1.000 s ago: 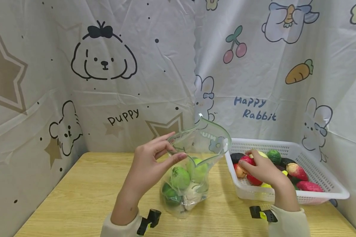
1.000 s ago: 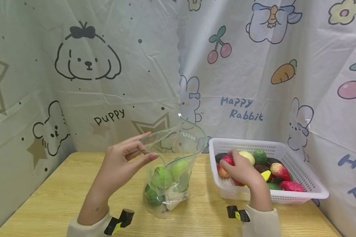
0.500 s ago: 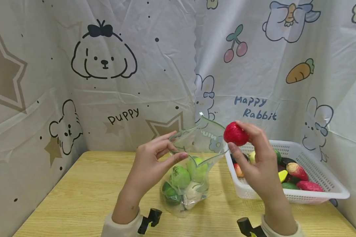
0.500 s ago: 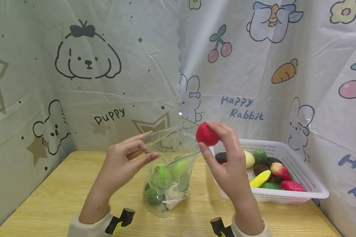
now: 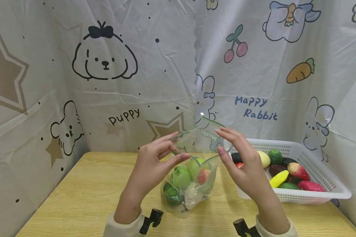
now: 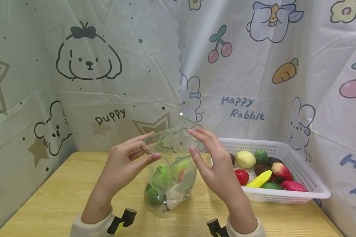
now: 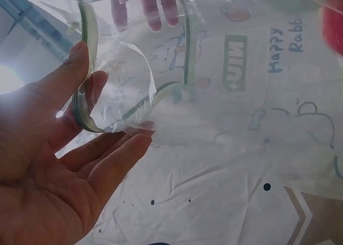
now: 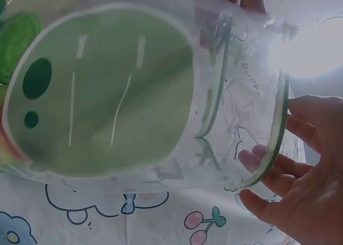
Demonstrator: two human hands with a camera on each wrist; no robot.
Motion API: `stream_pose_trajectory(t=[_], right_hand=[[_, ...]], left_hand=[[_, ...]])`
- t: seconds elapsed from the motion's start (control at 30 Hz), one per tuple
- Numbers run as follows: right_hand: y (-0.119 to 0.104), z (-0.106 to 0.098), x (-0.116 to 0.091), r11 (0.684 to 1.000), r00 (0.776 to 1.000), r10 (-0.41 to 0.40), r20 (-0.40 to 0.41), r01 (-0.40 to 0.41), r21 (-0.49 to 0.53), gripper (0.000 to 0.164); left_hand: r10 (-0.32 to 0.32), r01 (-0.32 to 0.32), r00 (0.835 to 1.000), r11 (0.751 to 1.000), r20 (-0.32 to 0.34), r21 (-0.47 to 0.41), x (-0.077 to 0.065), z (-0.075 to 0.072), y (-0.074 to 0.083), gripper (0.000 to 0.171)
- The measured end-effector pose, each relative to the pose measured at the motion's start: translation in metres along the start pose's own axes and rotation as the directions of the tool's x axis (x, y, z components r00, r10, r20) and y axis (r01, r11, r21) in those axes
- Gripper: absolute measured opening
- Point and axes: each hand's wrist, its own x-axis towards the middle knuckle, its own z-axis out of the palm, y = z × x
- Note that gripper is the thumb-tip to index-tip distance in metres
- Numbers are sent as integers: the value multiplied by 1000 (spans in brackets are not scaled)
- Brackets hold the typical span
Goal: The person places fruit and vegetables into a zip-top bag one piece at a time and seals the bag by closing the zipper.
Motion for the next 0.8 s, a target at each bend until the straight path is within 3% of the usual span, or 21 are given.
stream_pose_trajectory(t=[0.3,0.8], right_hand=[[2,-3,0,1000,1000,0,2,0,-9,48],[12,-26,-2,995,996,33,-82,-40,-87,48]], left_hand=[[-5,5,1000,1000,-2,10,0,0,-1,28],[-16,16,1000,1000,2,6,0,-1,-1,28]])
